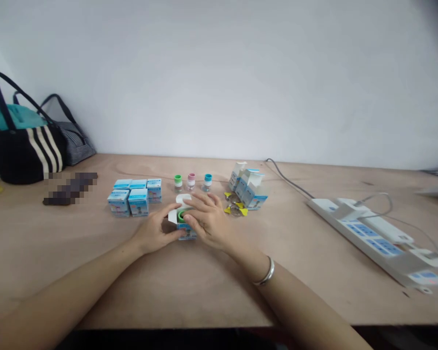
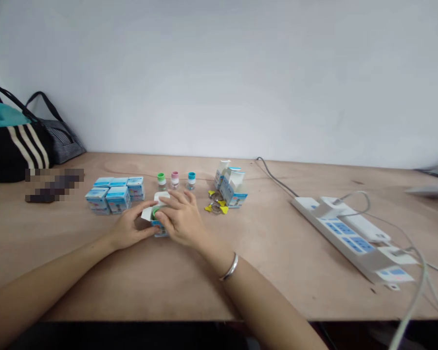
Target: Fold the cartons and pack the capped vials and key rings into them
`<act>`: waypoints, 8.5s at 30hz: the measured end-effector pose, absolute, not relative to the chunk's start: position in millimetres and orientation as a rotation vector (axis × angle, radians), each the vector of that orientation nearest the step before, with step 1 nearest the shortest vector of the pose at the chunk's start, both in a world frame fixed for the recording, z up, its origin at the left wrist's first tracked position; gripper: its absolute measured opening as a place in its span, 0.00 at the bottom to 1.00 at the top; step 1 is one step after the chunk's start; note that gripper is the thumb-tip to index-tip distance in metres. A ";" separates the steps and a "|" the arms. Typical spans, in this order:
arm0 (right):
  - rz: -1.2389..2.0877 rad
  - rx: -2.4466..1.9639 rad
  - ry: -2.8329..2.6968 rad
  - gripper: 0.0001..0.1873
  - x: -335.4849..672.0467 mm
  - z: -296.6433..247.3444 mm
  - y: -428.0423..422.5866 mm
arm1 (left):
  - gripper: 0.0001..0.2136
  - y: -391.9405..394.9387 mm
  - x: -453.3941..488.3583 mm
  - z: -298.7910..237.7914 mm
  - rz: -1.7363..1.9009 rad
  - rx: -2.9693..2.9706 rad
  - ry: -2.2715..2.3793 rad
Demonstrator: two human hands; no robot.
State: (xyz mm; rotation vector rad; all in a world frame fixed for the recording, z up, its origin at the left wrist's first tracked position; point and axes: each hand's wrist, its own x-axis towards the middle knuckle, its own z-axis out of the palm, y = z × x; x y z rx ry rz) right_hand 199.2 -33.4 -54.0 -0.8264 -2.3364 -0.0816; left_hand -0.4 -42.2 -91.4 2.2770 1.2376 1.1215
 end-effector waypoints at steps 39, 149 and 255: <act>0.745 -0.838 -1.872 0.13 209.1 -53.9 -22.7 | 0.20 -42.6 -0.4 -90.1 1.145 2.347 1.184; 0.197 -0.616 -2.159 0.10 186.8 -74.0 -29.2 | 0.21 -28.5 5.8 -93.8 1.284 2.612 1.225; -0.207 -0.991 -1.946 0.09 192.6 -54.3 -45.5 | 0.15 -36.5 6.8 -98.6 1.341 2.541 1.051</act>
